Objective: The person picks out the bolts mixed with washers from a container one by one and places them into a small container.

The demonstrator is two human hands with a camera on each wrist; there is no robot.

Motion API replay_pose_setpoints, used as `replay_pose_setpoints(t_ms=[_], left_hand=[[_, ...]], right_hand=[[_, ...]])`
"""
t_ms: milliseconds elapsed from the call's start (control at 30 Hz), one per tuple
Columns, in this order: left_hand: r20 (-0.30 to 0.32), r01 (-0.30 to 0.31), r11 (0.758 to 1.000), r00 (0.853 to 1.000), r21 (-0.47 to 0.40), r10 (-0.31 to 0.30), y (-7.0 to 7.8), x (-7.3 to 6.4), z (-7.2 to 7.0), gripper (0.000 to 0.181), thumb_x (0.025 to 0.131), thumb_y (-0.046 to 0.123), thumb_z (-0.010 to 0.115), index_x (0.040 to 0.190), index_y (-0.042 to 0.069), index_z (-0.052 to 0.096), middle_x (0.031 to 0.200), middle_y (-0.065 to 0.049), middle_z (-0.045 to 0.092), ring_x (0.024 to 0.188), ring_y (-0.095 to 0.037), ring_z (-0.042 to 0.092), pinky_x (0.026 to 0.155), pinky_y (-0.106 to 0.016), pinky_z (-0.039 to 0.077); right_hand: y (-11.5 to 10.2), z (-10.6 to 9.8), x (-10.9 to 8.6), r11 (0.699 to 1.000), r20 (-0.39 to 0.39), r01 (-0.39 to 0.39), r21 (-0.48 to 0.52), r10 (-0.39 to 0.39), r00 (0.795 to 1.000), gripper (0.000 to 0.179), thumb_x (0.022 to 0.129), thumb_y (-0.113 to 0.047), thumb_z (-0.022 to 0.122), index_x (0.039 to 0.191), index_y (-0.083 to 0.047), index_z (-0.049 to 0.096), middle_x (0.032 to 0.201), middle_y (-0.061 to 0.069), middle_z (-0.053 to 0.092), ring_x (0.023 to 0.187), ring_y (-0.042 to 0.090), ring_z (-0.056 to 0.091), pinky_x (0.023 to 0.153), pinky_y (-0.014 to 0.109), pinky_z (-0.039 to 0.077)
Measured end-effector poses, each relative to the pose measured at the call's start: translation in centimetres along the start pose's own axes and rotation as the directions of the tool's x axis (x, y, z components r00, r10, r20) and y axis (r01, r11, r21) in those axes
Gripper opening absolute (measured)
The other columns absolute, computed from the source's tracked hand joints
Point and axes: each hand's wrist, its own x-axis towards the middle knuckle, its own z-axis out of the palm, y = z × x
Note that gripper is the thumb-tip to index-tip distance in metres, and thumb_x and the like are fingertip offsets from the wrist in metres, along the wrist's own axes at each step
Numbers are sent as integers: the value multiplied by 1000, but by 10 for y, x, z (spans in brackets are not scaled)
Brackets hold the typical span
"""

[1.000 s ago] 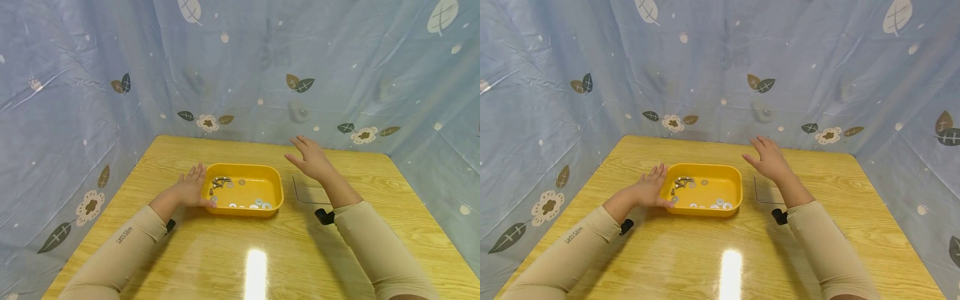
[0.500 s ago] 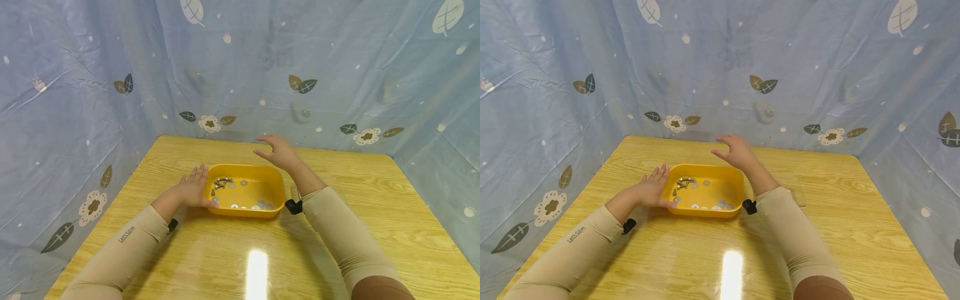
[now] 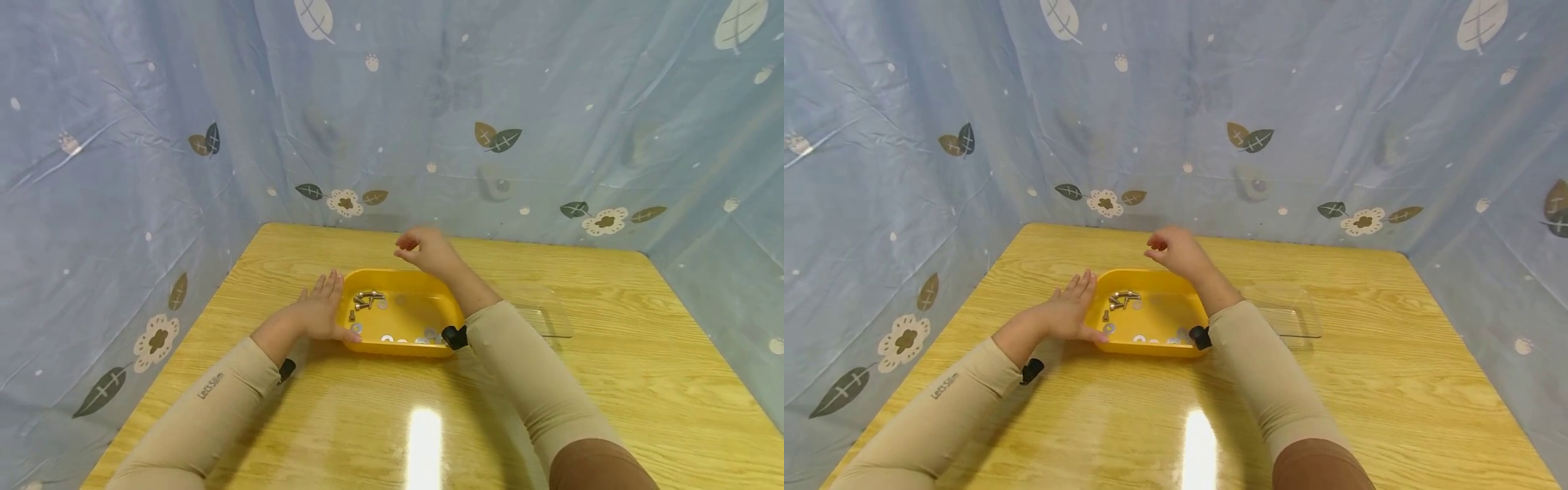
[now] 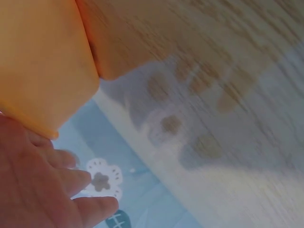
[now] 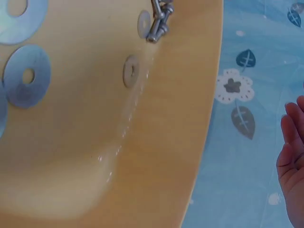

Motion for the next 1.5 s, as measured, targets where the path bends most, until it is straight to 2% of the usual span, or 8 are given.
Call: replay_pose_setpoints(t_ms=[233, 433, 700, 867, 1033, 1167, 1500], left_hand=[[-6, -7, 1000, 1000, -13, 7, 1, 4, 1, 129, 64, 77, 56, 145, 1, -9, 149, -18, -19, 137, -37, -10, 104, -62, 9], [-8, -7, 1000, 1000, 17, 7, 2, 6, 0, 130, 63, 79, 55, 145, 1, -9, 149, -18, -17, 137, -38, -8, 104, -61, 11], [-9, -4, 1000, 1000, 30, 4, 3, 7, 1, 130, 62, 80, 54, 145, 1, -8, 149, -19, -16, 137, -38, -7, 105, -59, 12], [-7, -1, 1000, 1000, 25, 1, 2, 7, -1, 130, 63, 79, 56, 145, 0, -7, 149, -19, -16, 137, -39, -7, 104, -60, 12], [-7, 2, 1000, 1000, 29, -2, 1, 6, -3, 128, 64, 77, 57, 145, 0, -7, 148, -19, -18, 137, -39, -8, 104, -61, 12], [-6, 2, 1000, 1000, 15, -1, -1, 5, -3, 128, 64, 76, 57, 145, 0, -7, 148, -19, -19, 136, -39, -9, 104, -61, 12], [-8, 3, 1000, 1000, -2, -3, -5, 1, 1, 130, 63, 78, 56, 145, 1, -9, 149, -19, -18, 137, -37, -10, 103, -62, 12]], right_hand=[[-1, 3, 8, 1000, 90, -22, 0, 22, 996, 17, 87, -24, 63, 97, -10, 65, 93, 4, 64, 85, 18, 58, 76, 33, 48], [5, 12, 14, 999, 158, -29, 34, 23, 987, 13, 86, -22, 65, 95, -14, 66, 92, 1, 65, 83, 16, 59, 74, 31, 50], [13, 27, 16, 994, 231, 15, 105, -39, 972, 17, 85, -16, 65, 99, -6, 68, 88, 0, 66, 82, 14, 60, 74, 29, 50], [16, 32, 16, 992, 312, 18, 127, -57, 948, 19, 85, -15, 65, 101, -5, 68, 91, 0, 67, 84, 13, 62, 76, 27, 50], [19, 38, 18, 993, 357, 35, 109, -72, 931, 18, 85, -13, 66, 100, -5, 70, 91, -1, 68, 84, 11, 62, 76, 26, 50], [19, 45, 19, 993, 410, 33, 112, -76, 909, 17, 85, -11, 65, 100, -4, 70, 92, 0, 69, 84, 11, 63, 76, 25, 50], [21, 58, 19, 997, 485, -8, 81, -32, 874, 20, 86, -5, 62, 105, -4, 69, 99, 3, 68, 92, 14, 63, 79, 26, 50]])
